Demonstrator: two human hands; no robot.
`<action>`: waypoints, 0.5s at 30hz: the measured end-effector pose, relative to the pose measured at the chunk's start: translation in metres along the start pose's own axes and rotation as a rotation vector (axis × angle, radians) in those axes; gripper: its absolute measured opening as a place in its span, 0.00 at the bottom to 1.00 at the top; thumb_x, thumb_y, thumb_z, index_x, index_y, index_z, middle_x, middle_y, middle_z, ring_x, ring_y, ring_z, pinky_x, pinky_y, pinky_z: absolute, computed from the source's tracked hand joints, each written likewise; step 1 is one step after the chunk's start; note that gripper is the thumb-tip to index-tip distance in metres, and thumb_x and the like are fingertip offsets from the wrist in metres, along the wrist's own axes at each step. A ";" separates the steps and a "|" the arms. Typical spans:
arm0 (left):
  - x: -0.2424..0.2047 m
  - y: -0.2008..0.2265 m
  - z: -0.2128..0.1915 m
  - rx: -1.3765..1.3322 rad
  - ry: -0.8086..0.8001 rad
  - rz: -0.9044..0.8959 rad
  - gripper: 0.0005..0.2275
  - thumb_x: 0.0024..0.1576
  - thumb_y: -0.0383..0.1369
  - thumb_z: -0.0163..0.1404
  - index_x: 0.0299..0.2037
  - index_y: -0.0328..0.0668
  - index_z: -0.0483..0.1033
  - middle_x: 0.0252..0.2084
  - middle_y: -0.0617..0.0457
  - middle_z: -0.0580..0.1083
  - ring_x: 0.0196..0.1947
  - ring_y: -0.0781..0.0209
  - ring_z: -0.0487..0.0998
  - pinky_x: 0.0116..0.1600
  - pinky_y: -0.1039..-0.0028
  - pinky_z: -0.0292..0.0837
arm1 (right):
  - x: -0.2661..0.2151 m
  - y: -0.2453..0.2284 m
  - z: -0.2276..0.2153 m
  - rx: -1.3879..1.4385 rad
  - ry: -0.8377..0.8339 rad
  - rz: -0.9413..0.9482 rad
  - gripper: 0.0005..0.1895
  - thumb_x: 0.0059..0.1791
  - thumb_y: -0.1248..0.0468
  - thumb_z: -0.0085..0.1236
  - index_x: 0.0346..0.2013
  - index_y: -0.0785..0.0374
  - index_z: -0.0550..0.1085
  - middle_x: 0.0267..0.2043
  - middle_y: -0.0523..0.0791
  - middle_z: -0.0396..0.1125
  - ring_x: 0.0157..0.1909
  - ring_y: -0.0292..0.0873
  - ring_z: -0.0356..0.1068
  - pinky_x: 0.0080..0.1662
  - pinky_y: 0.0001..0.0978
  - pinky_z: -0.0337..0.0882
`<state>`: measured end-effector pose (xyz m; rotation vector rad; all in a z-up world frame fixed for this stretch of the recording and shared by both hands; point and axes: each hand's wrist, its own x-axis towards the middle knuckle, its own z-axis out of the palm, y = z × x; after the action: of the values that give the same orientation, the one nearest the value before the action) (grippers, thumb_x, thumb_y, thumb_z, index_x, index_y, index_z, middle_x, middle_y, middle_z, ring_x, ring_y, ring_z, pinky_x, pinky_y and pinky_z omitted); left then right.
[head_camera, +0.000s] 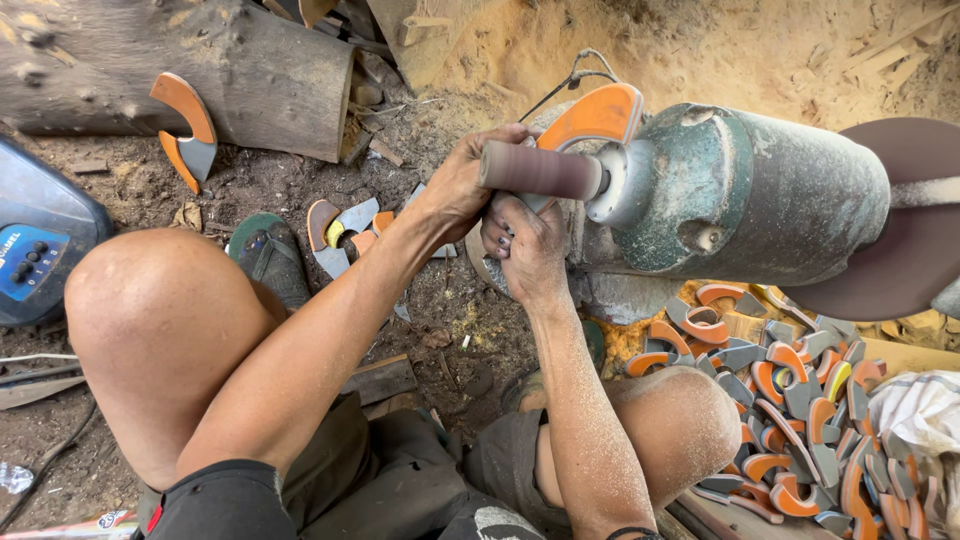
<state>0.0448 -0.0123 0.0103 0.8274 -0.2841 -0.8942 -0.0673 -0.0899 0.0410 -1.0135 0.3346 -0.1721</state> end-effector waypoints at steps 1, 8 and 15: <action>-0.002 0.000 0.002 0.004 0.021 0.006 0.13 0.58 0.32 0.57 0.51 0.36 0.77 0.37 0.52 0.80 0.35 0.67 0.81 0.47 0.75 0.82 | 0.000 -0.001 0.000 0.008 -0.002 0.004 0.09 0.53 0.71 0.50 0.29 0.60 0.66 0.25 0.37 0.55 0.22 0.30 0.53 0.24 0.23 0.55; -0.016 -0.018 0.003 -0.006 0.114 -0.141 0.08 0.59 0.24 0.49 0.46 0.32 0.78 0.39 0.47 0.81 0.36 0.60 0.82 0.46 0.70 0.85 | -0.014 -0.004 -0.004 -0.188 0.027 0.037 0.05 0.50 0.72 0.50 0.30 0.63 0.66 0.24 0.39 0.58 0.18 0.31 0.55 0.20 0.24 0.57; -0.011 -0.046 -0.001 -0.240 0.088 -0.126 0.11 0.60 0.24 0.50 0.53 0.34 0.72 0.44 0.50 0.75 0.43 0.62 0.76 0.54 0.69 0.76 | -0.016 -0.012 -0.014 -0.942 0.128 -0.151 0.20 0.48 0.73 0.52 0.55 0.74 0.64 0.43 0.56 0.64 0.42 0.52 0.65 0.42 0.44 0.66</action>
<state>0.0117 -0.0192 -0.0234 0.6649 -0.0459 -0.9855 -0.0874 -0.1031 0.0477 -1.9675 0.4687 -0.2215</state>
